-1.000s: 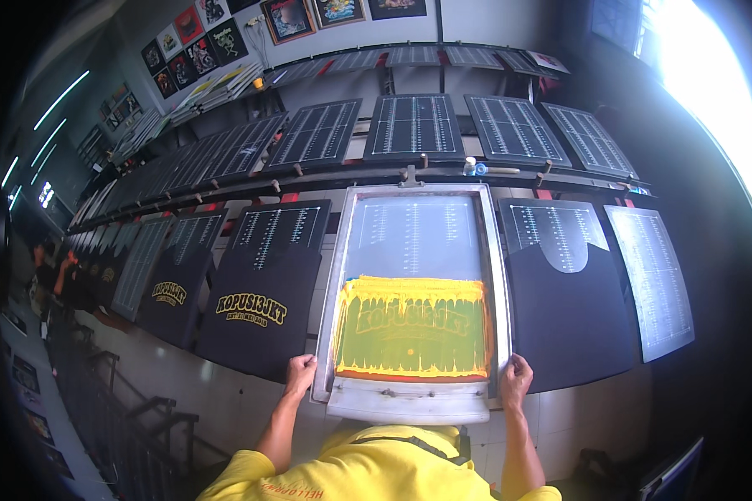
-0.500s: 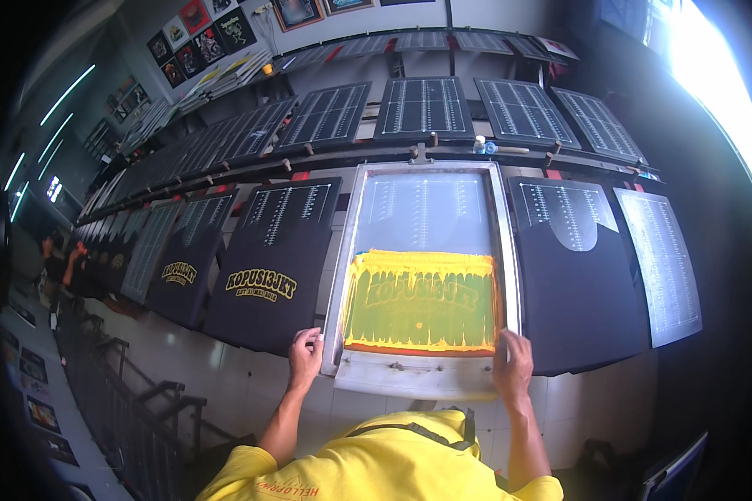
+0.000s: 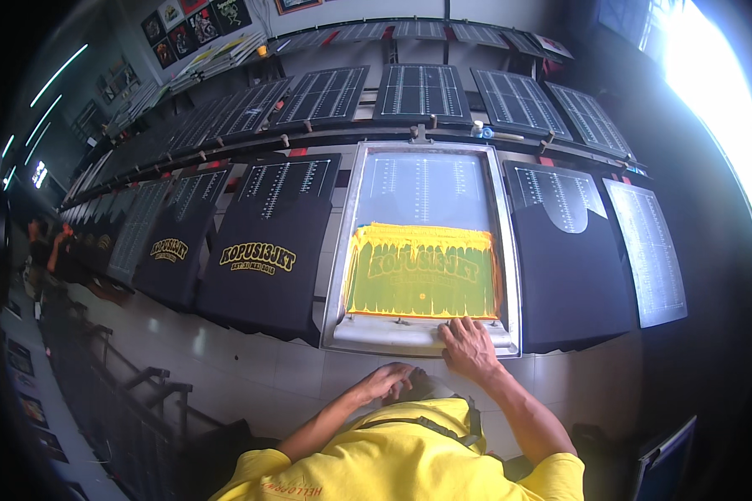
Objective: The person performs screen printing by applying yellow ink across a mesh stencil onto black t-shirts positioned on a long row of printing stations.
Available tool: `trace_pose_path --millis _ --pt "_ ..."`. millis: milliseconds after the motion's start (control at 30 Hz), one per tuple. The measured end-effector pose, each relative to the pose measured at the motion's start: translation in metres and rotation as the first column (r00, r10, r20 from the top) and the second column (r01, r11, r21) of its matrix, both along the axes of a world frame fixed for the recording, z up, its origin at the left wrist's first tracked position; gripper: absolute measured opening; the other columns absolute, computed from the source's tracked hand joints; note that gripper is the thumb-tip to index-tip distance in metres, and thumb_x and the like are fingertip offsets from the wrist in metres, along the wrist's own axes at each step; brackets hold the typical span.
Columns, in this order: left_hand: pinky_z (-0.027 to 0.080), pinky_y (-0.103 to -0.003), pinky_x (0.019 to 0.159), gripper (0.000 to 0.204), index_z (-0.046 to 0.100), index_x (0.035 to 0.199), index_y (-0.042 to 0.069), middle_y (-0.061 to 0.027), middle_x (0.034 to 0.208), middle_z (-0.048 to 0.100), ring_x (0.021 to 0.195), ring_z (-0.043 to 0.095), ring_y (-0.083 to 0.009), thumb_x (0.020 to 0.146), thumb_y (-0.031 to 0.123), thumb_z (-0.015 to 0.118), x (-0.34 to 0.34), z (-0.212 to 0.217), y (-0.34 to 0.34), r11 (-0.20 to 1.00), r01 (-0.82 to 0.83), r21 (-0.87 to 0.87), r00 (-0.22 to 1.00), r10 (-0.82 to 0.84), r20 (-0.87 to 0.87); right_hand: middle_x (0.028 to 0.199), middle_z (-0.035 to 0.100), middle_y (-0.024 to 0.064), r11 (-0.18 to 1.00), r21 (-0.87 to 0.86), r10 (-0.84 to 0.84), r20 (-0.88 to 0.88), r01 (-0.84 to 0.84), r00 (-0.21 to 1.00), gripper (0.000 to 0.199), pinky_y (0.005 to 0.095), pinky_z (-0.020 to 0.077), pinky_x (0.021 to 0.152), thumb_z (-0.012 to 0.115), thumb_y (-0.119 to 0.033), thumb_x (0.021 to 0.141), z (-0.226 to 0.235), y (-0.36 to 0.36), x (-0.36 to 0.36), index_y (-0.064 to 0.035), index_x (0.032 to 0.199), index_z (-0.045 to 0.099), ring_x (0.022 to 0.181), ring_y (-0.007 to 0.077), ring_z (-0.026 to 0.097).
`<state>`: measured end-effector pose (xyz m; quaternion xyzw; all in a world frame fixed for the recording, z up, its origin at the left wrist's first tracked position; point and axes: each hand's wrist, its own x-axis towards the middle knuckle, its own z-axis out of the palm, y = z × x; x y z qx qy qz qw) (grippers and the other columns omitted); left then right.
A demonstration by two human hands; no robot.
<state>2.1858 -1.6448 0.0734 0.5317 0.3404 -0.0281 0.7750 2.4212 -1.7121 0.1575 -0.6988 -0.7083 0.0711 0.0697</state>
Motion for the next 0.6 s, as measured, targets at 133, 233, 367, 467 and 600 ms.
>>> trace_pose_path --millis 133,233,367,467,600 --pt "0.036 -0.020 0.042 0.053 0.049 0.127 0.004 -0.0062 0.091 0.064 0.054 0.054 -0.0072 0.100 0.049 0.041 0.021 -0.022 -0.011 0.985 -0.090 -0.150 0.995 0.096 0.035 0.101 0.056 0.0077 0.999 -0.015 -0.050 0.023 0.050 0.998 0.038 0.0393 0.0457 0.088 0.072 -0.022 0.072 -0.007 0.003 0.005 -0.0085 0.105 0.059 0.102 0.0248 0.053" --pt "0.036 -0.021 0.043 0.055 0.053 0.115 0.004 -0.0031 0.080 0.062 0.052 0.050 -0.0075 0.101 0.053 0.035 0.031 -0.031 -0.021 0.966 -0.160 -0.202 0.981 0.179 0.080 0.098 0.057 0.0043 0.996 -0.005 -0.088 0.006 0.088 0.996 0.039 0.0385 0.0464 0.087 0.076 -0.022 0.070 -0.001 0.011 0.015 -0.0106 0.103 0.060 0.099 0.0228 0.056" --pt "0.039 -0.027 0.049 0.056 0.052 0.079 0.005 -0.0009 0.062 0.051 0.051 0.044 -0.0118 0.102 0.051 0.029 0.034 -0.033 -0.022 0.991 -0.101 0.092 0.994 0.097 0.048 0.095 0.057 0.0037 0.990 0.097 -0.100 -0.003 0.100 0.995 0.037 0.0378 0.0483 0.083 0.081 -0.022 0.068 -0.004 0.051 0.052 -0.0128 0.098 0.062 0.095 0.0221 0.058" --pt "0.040 -0.031 0.053 0.061 0.052 0.072 0.005 -0.0018 0.059 0.049 0.052 0.044 -0.0138 0.102 0.052 0.029 0.033 -0.042 -0.022 0.966 -0.120 0.230 0.993 0.112 0.046 0.092 0.059 0.0035 0.987 0.107 -0.117 -0.039 0.120 0.992 0.032 0.0355 0.0515 0.077 0.080 -0.023 0.070 -0.013 0.100 0.086 -0.0124 0.095 0.063 0.090 0.0218 0.060" --pt "0.040 -0.033 0.056 0.063 0.051 0.067 0.004 -0.0022 0.056 0.047 0.053 0.044 -0.0149 0.102 0.052 0.030 0.029 -0.052 -0.019 0.980 -0.080 0.181 0.996 0.072 0.051 0.092 0.061 0.0032 0.979 0.165 -0.118 -0.008 0.118 0.993 0.029 0.0382 0.0532 0.078 0.080 -0.023 0.070 -0.010 0.154 0.114 -0.0108 0.091 0.064 0.090 0.0230 0.062"
